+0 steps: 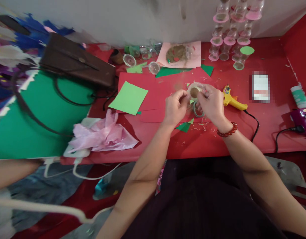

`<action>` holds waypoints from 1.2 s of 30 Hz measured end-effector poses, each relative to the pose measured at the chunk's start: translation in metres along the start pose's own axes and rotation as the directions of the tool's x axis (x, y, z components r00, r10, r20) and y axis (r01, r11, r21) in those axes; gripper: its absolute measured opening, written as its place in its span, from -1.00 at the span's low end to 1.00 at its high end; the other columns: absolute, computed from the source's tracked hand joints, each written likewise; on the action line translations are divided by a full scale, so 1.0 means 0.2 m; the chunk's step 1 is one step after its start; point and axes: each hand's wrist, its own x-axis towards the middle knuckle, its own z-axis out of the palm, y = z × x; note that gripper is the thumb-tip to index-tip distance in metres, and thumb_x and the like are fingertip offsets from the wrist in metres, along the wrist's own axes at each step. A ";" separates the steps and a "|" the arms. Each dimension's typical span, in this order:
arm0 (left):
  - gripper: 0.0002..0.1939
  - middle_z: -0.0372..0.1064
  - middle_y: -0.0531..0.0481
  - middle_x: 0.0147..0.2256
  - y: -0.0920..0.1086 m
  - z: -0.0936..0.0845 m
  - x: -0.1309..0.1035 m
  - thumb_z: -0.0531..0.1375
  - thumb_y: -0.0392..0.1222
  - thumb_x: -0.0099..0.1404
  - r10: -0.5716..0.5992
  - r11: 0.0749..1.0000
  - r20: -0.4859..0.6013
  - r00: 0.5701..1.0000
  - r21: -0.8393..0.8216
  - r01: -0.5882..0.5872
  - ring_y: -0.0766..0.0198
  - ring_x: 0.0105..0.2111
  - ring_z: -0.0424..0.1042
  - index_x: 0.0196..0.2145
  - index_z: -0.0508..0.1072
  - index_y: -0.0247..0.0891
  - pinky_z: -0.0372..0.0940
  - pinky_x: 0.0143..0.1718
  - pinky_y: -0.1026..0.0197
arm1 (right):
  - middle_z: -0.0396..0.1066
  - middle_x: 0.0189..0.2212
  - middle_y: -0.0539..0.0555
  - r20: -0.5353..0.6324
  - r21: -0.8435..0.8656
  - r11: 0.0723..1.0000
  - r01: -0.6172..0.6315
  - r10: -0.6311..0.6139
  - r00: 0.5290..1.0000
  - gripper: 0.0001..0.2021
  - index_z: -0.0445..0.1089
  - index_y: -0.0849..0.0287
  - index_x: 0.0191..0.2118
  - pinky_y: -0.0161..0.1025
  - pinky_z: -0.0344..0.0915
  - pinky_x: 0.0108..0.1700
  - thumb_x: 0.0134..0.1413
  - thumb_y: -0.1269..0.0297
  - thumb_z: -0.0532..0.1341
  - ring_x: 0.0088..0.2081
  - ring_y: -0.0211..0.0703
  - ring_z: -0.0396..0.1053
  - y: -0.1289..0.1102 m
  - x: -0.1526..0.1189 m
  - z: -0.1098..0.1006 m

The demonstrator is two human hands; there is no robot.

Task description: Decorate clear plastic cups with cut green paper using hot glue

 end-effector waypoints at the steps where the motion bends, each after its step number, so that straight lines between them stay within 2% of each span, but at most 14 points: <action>1: -0.70 0.34 0.08 -0.52 0.00 -0.01 0.00 0.17 0.01 0.47 0.034 0.999 0.014 0.999 0.029 -0.034 0.31 -0.49 0.32 -0.39 0.35 -0.16 0.24 -0.37 0.23 | 0.35 -0.61 -0.09 -0.001 -0.008 1.000 0.006 -0.006 1.000 -0.79 0.54 0.10 -0.07 -0.31 0.32 -0.43 0.28 0.32 0.18 -0.58 -0.27 0.38 0.00 0.00 0.00; 5: -0.76 0.38 0.03 -0.45 -0.01 -0.06 0.03 0.16 -0.15 0.45 0.160 0.975 0.042 0.986 0.151 -0.164 0.27 -0.40 0.37 -0.42 0.32 -0.16 0.28 -0.29 0.20 | 0.33 -0.65 -0.09 -0.013 -0.033 0.999 -0.010 0.010 1.000 -0.80 0.55 0.13 -0.16 -0.30 0.32 -0.43 0.24 0.36 0.16 -0.59 -0.27 0.36 -0.01 0.02 -0.03; 7: -0.78 0.41 0.03 -0.43 -0.03 -0.07 0.03 0.16 -0.18 0.44 0.150 0.975 0.003 0.989 0.166 -0.149 0.27 -0.39 0.39 -0.41 0.35 -0.16 0.30 -0.27 0.20 | 0.31 -0.67 -0.09 -0.014 -0.026 0.999 -0.042 0.042 0.999 -0.80 0.55 0.14 -0.18 -0.30 0.31 -0.45 0.23 0.37 0.15 -0.62 -0.28 0.32 -0.02 0.02 -0.05; 10: -0.85 0.49 0.03 -0.38 -0.07 -0.07 0.04 0.16 -0.20 0.45 0.065 0.991 -0.084 0.994 0.121 -0.055 0.27 -0.36 0.45 -0.32 0.45 -0.16 0.35 -0.24 0.21 | 0.30 -0.68 -0.10 0.000 -0.004 0.997 -0.080 0.080 0.997 -0.79 0.55 0.14 -0.16 -0.29 0.30 -0.47 0.23 0.37 0.15 -0.65 -0.27 0.31 -0.04 0.02 -0.06; 13: -0.90 0.58 -0.04 -0.18 -0.08 -0.08 0.05 0.22 -0.15 0.43 0.053 0.990 -0.164 0.985 0.138 -0.031 0.18 -0.14 0.53 -0.20 0.54 -0.15 0.41 -0.06 0.13 | 0.32 -0.67 -0.09 0.015 0.022 0.994 -0.105 0.105 0.994 -0.83 0.53 0.14 -0.23 -0.30 0.27 -0.51 0.23 0.37 0.16 -0.67 -0.30 0.28 -0.05 0.02 -0.05; 16: -0.85 0.59 -0.07 -0.07 -0.06 -0.09 0.04 0.28 -0.04 0.42 0.094 0.984 -0.196 0.976 0.165 -0.062 0.11 0.03 0.51 -0.26 0.56 -0.14 0.35 0.15 0.02 | 0.32 -0.68 -0.10 0.047 0.095 0.989 -0.117 0.113 0.993 -0.85 0.48 0.13 -0.31 -0.36 0.19 -0.60 0.24 0.38 0.17 -0.71 -0.35 0.23 -0.06 0.01 -0.05; 18: -0.70 0.60 -0.06 -0.14 -0.04 -0.09 0.04 0.21 0.03 0.48 0.099 0.989 -0.187 0.977 0.131 -0.075 0.14 -0.02 0.53 -0.35 0.55 -0.14 0.34 0.14 0.03 | 0.31 -0.69 -0.11 0.077 0.139 0.981 -0.134 0.124 0.989 -0.84 0.46 0.12 -0.34 -0.38 0.15 -0.65 0.24 0.37 0.17 -0.73 -0.37 0.22 -0.07 0.00 -0.05; 22: -0.47 0.53 -0.04 -0.37 -0.02 -0.07 0.03 0.04 0.18 0.55 0.073 0.995 -0.155 0.985 0.077 -0.062 0.20 -0.23 0.50 -0.46 0.49 -0.15 0.35 -0.09 0.11 | 0.33 -0.69 -0.11 0.108 0.171 0.966 -0.193 0.176 0.978 -0.86 0.48 0.13 -0.28 -0.37 0.15 -0.66 0.23 0.38 0.17 -0.73 -0.35 0.24 -0.09 0.00 -0.05; 24: -0.48 0.48 -0.01 -0.44 -0.01 -0.05 0.03 0.10 0.23 0.51 0.065 0.995 -0.137 0.988 0.083 -0.054 0.21 -0.31 0.44 -0.48 0.45 -0.16 0.32 -0.18 0.13 | 0.34 -0.69 -0.11 0.120 0.168 0.965 -0.200 0.181 0.976 -0.84 0.51 0.15 -0.20 -0.36 0.17 -0.64 0.21 0.39 0.16 -0.73 -0.32 0.26 -0.10 -0.01 -0.05; 27: -0.54 0.46 0.02 -0.45 -0.01 -0.05 0.03 0.21 0.21 0.44 0.063 0.994 -0.106 0.992 0.098 -0.053 0.23 -0.34 0.41 -0.47 0.41 -0.16 0.29 -0.21 0.13 | 0.36 -0.68 -0.10 0.141 0.155 0.973 -0.172 0.150 0.978 -0.73 0.54 0.17 -0.08 -0.36 0.23 -0.60 0.17 0.40 0.16 -0.71 -0.31 0.28 -0.09 -0.02 -0.05; 32: -0.59 0.44 0.02 -0.46 -0.02 -0.08 0.03 0.16 0.08 0.50 0.097 0.984 -0.017 0.995 0.154 -0.093 0.19 -0.34 0.39 -0.47 0.37 -0.16 0.26 -0.19 0.10 | 0.37 -0.68 -0.11 0.177 0.122 0.983 -0.134 0.112 0.978 -0.65 0.57 0.17 0.00 -0.35 0.27 -0.56 0.13 0.38 0.17 -0.70 -0.32 0.27 -0.05 -0.03 -0.03; 34: -0.61 0.43 0.01 -0.46 -0.04 -0.10 0.04 0.16 0.05 0.50 0.126 0.972 -0.021 0.992 0.203 -0.119 0.16 -0.30 0.41 -0.47 0.36 -0.16 0.28 -0.12 0.07 | 0.37 -0.68 -0.10 0.190 0.107 0.986 -0.126 0.104 0.976 -0.64 0.58 0.18 0.00 -0.34 0.27 -0.55 0.12 0.39 0.17 -0.69 -0.31 0.27 -0.04 -0.03 -0.03; 36: -0.65 0.47 0.00 -0.42 -0.05 -0.11 0.05 0.17 0.02 0.49 0.127 0.968 -0.074 0.989 0.228 -0.108 0.14 -0.26 0.44 -0.44 0.39 -0.15 0.30 -0.05 0.04 | 0.37 -0.68 -0.10 0.202 0.085 0.989 -0.122 0.103 0.974 -0.62 0.59 0.19 0.00 -0.34 0.26 -0.54 0.11 0.41 0.16 -0.69 -0.30 0.28 -0.04 -0.02 -0.03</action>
